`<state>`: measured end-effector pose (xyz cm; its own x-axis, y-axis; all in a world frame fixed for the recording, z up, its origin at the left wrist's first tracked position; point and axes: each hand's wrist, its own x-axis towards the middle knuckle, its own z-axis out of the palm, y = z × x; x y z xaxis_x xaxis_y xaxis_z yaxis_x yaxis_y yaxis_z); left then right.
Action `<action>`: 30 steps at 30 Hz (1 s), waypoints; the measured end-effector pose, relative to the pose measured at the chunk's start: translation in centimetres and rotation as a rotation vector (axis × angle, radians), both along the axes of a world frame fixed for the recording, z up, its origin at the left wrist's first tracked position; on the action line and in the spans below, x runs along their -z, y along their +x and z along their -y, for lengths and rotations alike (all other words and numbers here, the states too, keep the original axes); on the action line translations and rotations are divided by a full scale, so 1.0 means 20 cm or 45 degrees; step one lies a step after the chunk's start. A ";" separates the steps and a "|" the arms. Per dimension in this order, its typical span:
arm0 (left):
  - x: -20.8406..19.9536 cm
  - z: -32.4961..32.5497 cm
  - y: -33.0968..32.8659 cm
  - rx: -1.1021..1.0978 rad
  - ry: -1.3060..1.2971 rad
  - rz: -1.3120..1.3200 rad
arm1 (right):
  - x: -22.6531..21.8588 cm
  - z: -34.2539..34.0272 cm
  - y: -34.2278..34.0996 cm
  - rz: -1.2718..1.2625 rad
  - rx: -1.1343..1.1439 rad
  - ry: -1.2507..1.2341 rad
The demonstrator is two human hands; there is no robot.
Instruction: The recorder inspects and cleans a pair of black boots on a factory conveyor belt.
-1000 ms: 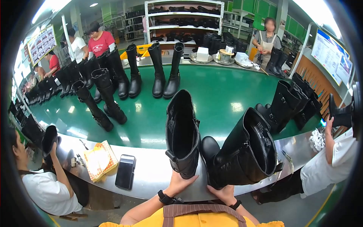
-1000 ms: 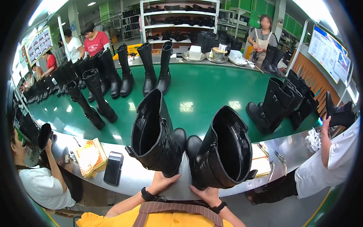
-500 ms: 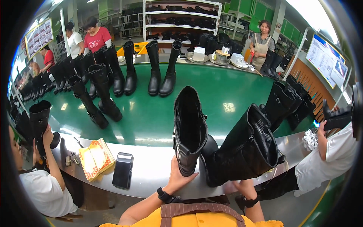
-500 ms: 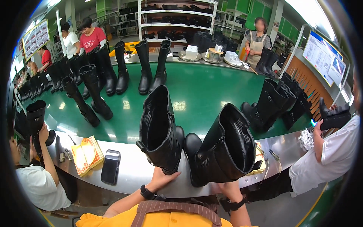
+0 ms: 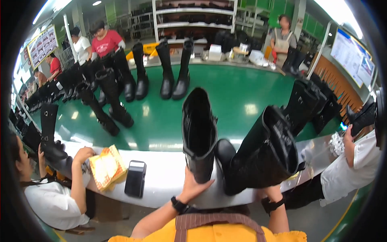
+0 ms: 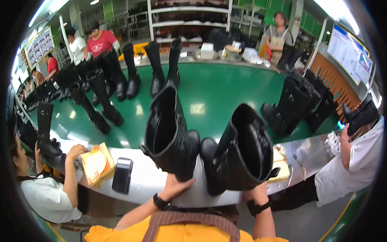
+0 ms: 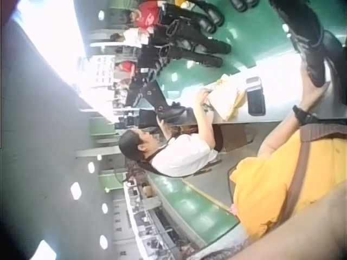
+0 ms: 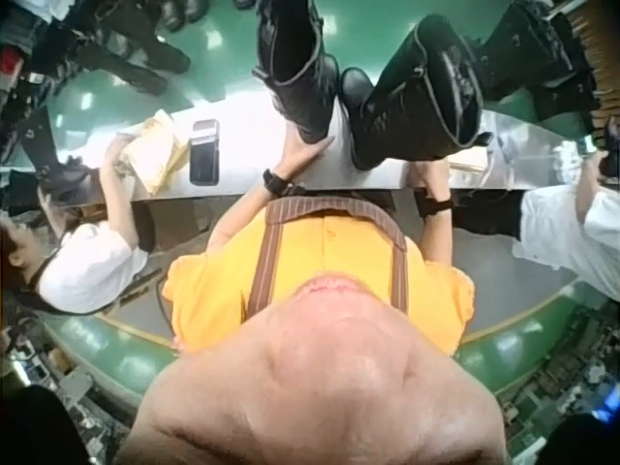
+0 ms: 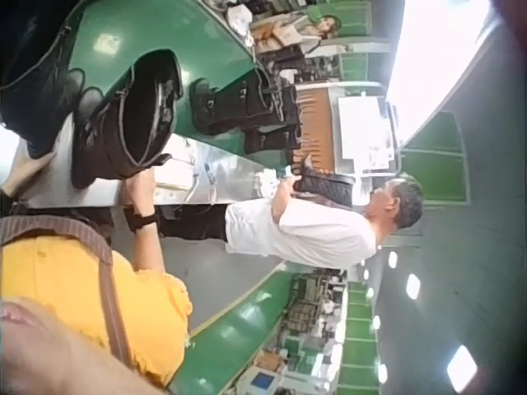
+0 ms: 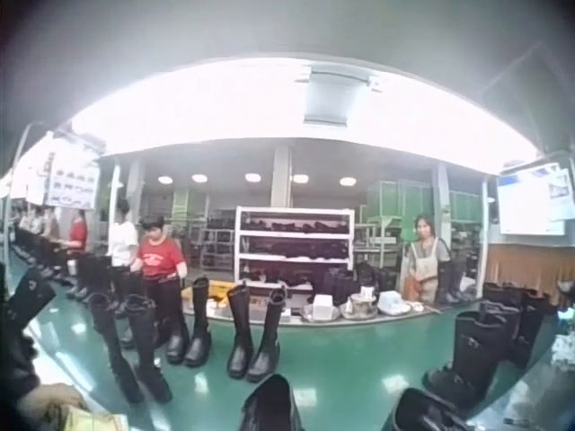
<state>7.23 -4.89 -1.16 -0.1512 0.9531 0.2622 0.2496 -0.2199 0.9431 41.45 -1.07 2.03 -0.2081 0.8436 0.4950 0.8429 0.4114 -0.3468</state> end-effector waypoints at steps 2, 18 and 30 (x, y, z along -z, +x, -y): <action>0.01 0.00 0.00 0.014 -0.195 0.058 | -0.12 0.05 -0.06 -0.350 -0.151 -0.412; -0.19 0.00 -0.13 0.052 -0.181 -0.046 | -0.19 0.17 -0.52 -0.542 -0.327 -0.769; -0.48 0.14 -0.11 0.353 -0.351 1.152 | -0.17 0.16 -0.49 -1.958 -0.560 -1.162</action>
